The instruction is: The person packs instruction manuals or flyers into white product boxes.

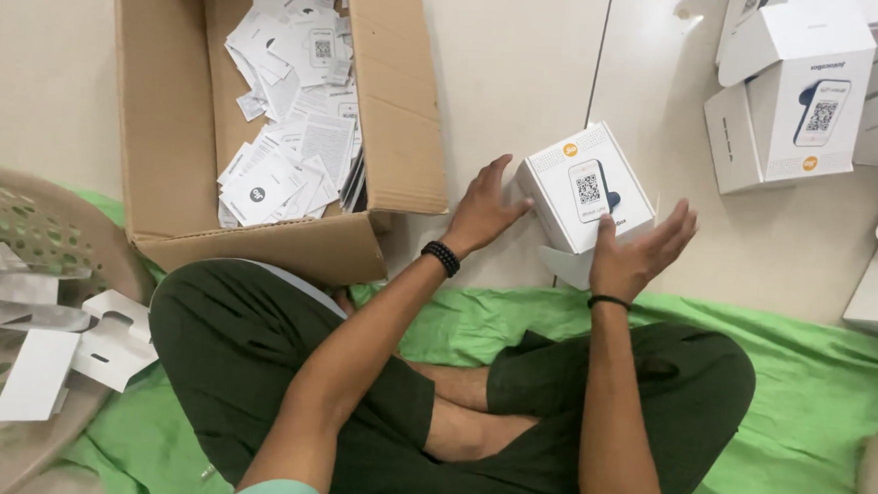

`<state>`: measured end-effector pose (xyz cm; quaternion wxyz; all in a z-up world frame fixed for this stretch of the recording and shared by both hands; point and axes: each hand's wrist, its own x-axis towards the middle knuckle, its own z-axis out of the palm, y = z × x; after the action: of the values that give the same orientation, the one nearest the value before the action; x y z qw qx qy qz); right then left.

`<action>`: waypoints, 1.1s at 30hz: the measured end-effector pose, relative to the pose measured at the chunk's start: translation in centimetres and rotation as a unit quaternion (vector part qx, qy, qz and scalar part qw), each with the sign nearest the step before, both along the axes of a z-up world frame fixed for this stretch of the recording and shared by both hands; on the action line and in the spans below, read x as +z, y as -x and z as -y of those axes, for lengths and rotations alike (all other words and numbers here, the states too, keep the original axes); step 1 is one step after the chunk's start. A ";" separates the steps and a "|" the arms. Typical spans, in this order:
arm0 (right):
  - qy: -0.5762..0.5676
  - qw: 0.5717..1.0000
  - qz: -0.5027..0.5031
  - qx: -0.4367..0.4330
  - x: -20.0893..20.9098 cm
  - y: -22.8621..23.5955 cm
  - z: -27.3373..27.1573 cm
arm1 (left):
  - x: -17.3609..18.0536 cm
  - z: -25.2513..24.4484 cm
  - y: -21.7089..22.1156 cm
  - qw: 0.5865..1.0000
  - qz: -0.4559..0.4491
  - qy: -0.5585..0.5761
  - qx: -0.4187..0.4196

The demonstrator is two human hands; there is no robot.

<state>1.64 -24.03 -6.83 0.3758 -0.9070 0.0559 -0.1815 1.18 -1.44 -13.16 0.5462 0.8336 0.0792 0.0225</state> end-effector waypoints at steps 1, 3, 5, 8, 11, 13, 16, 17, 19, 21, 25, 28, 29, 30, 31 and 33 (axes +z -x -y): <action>0.000 1.000 0.001 0.000 -1.1 0.2 -0.4 | -0.2 -0.6 0.1 1.000 0.001 0.000 0.000; -0.143 0.988 -0.043 -0.033 -3.4 0.7 -0.7 | -0.7 -1.1 0.2 0.959 0.058 -0.279 0.017; -0.221 0.973 -0.060 -0.044 -5.3 0.6 -1.3 | 2.4 -1.2 0.5 0.949 -0.018 -0.314 -0.005; -0.338 0.940 -0.029 -0.040 -6.3 0.0 -3.2 | 4.8 -1.4 0.6 0.925 -0.128 -0.356 -0.037; -0.404 0.913 0.023 -0.048 -5.9 -1.6 -6.2 | 5.8 -1.4 0.5 0.912 -0.173 -0.367 -0.060; -0.428 0.901 0.025 -0.060 -6.8 -4.3 -8.4 | 6.7 -1.4 0.5 0.908 -0.185 -0.370 -0.061; -0.421 0.900 0.114 -0.032 -8.2 -11.9 -13.8 | 7.5 -1.2 0.5 0.886 -0.215 -0.398 -0.103; -0.422 0.900 0.054 -0.100 -7.3 -15.4 -16.8 | 6.8 -1.0 0.4 0.880 -0.217 -0.408 -0.113; -0.423 0.893 -0.005 -0.153 -5.4 -23.4 -23.5 | 6.4 -1.4 -0.4 0.875 -0.215 -0.421 -0.108; -0.414 0.796 -0.261 0.358 -4.9 -29.7 -29.3 | 6.5 -1.0 0.6 0.870 -0.199 -0.432 -0.134; -0.226 0.882 -0.192 0.365 6.5 -28.5 -31.9 | 6.4 -1.2 0.2 0.873 -0.229 -0.401 -0.154; -0.215 0.891 -0.168 0.363 9.1 -25.0 -29.0 | 6.2 -1.3 0.1 0.886 -0.193 -0.403 -0.122; -0.184 0.883 -0.178 0.393 9.1 -23.8 -27.4 | 6.2 -1.3 -0.2 0.885 -0.200 -0.403 -0.120; -0.150 0.873 -0.195 0.421 8.6 -22.0 -25.7 | 6.1 -1.0 0.2 0.884 -0.212 -0.399 -0.121; -0.148 0.874 -0.196 0.420 7.9 -20.7 -23.5 | 6.0 -0.9 0.4 0.885 -0.212 -0.396 -0.123; -0.130 0.868 -0.197 0.438 7.1 -18.7 -19.2 | 6.1 -1.0 0.2 0.881 -0.223 -0.399 -0.122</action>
<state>20.36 -4.83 0.27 0.5128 -0.7981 -0.2509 0.1925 0.98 -0.44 -7.05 0.1334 0.9670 0.0810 -0.2015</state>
